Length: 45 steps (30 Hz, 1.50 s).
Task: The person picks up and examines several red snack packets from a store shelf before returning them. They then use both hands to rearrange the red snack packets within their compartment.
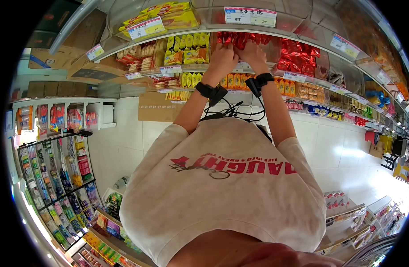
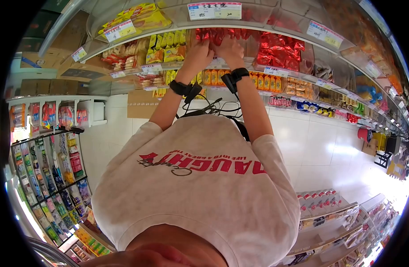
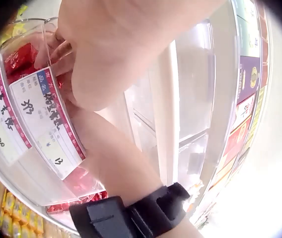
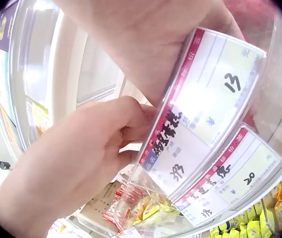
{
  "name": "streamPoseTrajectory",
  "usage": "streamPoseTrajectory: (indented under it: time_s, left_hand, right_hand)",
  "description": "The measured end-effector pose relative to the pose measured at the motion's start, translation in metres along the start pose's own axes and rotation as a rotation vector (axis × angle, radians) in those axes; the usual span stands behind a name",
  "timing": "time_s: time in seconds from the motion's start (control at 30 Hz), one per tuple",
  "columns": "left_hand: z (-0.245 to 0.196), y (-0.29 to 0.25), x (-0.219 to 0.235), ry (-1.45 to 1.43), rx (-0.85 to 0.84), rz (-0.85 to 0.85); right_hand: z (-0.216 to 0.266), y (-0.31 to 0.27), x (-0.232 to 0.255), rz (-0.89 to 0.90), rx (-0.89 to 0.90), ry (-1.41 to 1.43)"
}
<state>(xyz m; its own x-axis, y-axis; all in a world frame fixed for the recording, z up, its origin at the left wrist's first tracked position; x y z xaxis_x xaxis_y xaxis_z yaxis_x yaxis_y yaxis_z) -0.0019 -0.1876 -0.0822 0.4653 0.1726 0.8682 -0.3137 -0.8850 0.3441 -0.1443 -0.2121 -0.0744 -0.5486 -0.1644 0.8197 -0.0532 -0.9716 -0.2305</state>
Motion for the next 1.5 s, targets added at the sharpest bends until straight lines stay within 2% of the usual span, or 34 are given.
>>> streamPoseTrajectory:
  time_s: [0.13,0.23,0.33,0.43,0.53,0.63,0.83,0.93,1.03,1.13,1.23,1.33,1.47,1.5]
  left_hand:
    - [-0.004,-0.008,0.007,-0.042,0.004,-0.002]
    - [-0.009,-0.006,0.015,-0.059,0.084,0.073]
    - [-0.009,0.0,0.015,-0.08,0.21,0.228]
    - [-0.009,0.003,0.008,-0.031,0.275,0.281]
    - [-0.01,-0.002,-0.004,0.057,0.181,0.173]
    - [-0.002,0.002,-0.017,0.047,0.163,0.115]
    - [0.015,0.007,-0.035,0.156,0.017,0.097]
    - [0.009,0.006,-0.021,0.09,0.116,0.249]
    - [0.002,0.004,-0.02,0.079,0.166,0.132]
    - [0.001,0.002,-0.015,-0.021,0.204,0.118]
    - [-0.007,-0.004,0.004,0.116,-0.036,-0.052]
    - [-0.009,-0.002,0.0,-0.081,-0.101,-0.029]
    - [0.006,0.0,-0.026,0.017,-0.063,0.029]
    - [0.003,0.001,-0.021,-0.005,-0.03,0.064]
  right_hand:
    - [-0.007,0.011,-0.01,-0.026,0.03,0.001]
    - [-0.016,0.025,-0.018,-0.011,0.088,0.008]
    - [-0.025,0.044,-0.026,0.018,0.157,0.012]
    - [-0.023,0.047,-0.023,0.059,0.241,0.05]
    - [-0.024,0.045,-0.021,0.067,0.255,0.052]
    - [-0.022,0.046,-0.022,0.034,0.232,0.046]
    - [-0.015,0.036,-0.014,-0.007,0.133,-0.002]
    - [-0.018,0.043,-0.016,-0.035,0.151,-0.041]
    - [-0.014,0.043,-0.019,-0.097,0.199,-0.046]
    - [-0.005,0.03,-0.014,-0.123,0.218,-0.06]
    - [-0.01,0.03,-0.013,-0.126,0.297,-0.037]
    - [-0.019,0.037,-0.02,-0.073,0.339,0.003]
    - [-0.03,0.043,-0.027,-0.119,0.363,0.028]
    - [-0.03,0.043,-0.027,-0.132,0.364,0.024]
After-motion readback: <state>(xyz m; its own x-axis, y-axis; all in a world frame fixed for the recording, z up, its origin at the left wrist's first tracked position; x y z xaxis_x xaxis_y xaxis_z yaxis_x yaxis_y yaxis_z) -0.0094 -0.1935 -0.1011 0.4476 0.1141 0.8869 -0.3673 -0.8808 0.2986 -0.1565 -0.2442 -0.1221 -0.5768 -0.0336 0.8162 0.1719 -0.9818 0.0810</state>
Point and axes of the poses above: each hand's wrist, its own y-axis towards the middle knuckle, its own x-axis out of the back of the hand, z = x × y, the point moved 3 cm from there along y, towards the middle knuckle, and after that the axes turned 4 degrees about x, right-handed, at the moved point
